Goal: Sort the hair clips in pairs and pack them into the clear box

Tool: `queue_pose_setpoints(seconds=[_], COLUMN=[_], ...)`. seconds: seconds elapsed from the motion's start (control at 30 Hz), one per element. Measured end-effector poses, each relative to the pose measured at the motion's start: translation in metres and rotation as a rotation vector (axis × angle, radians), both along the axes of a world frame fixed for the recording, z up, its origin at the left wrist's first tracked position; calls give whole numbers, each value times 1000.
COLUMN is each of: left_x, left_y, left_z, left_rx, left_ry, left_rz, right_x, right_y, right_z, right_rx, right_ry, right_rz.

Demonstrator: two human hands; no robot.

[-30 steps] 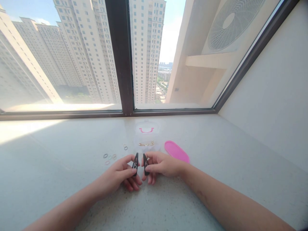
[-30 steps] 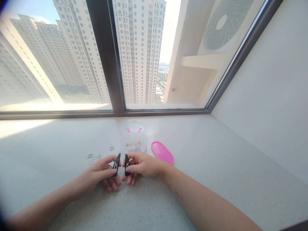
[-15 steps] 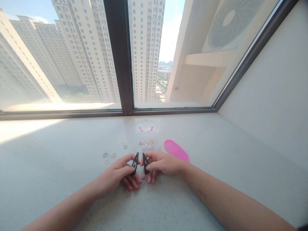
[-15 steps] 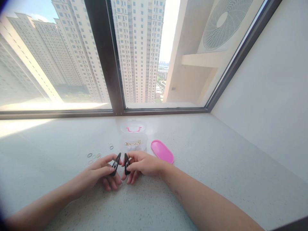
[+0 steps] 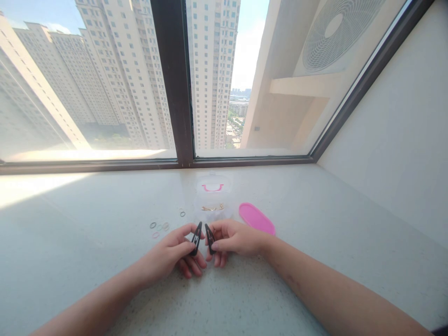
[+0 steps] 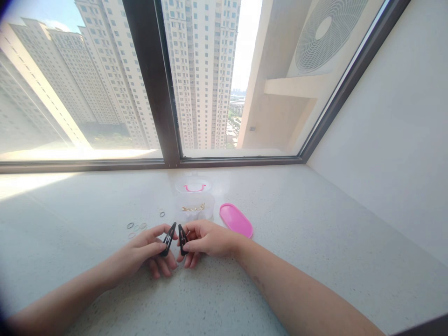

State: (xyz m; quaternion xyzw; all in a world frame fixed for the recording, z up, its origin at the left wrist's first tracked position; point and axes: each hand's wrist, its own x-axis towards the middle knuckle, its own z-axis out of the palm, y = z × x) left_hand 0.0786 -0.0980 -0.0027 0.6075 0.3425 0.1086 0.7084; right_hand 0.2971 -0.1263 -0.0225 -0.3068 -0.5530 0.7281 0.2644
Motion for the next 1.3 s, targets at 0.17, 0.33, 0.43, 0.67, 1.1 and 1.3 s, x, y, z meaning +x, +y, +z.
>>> queue_pose_setpoints(seconds=[0.17, 0.33, 0.43, 0.67, 1.1, 1.3], left_x=[0, -2, -1, -1, -2, -2], left_y=[-1, -2, -1, 0, -1, -1], left_z=[2, 2, 1, 0, 2, 1], left_rx=[14, 20, 18, 8, -18, -19], left_ry=[20, 9, -2, -7, 3, 4], left_rz=[-8, -14, -11, -7, 11, 25], right_x=[0, 1, 1, 1, 5, 4], right_y=[0, 1, 0, 1, -1, -2], right_z=[1, -1, 0, 4, 0, 4], right_rx=[-21, -46, -67, -89, -90, -71], right_ry=[-14, -13, -22, -24, 11, 11], right_rz=[-11, -13, -24, -25, 12, 7])
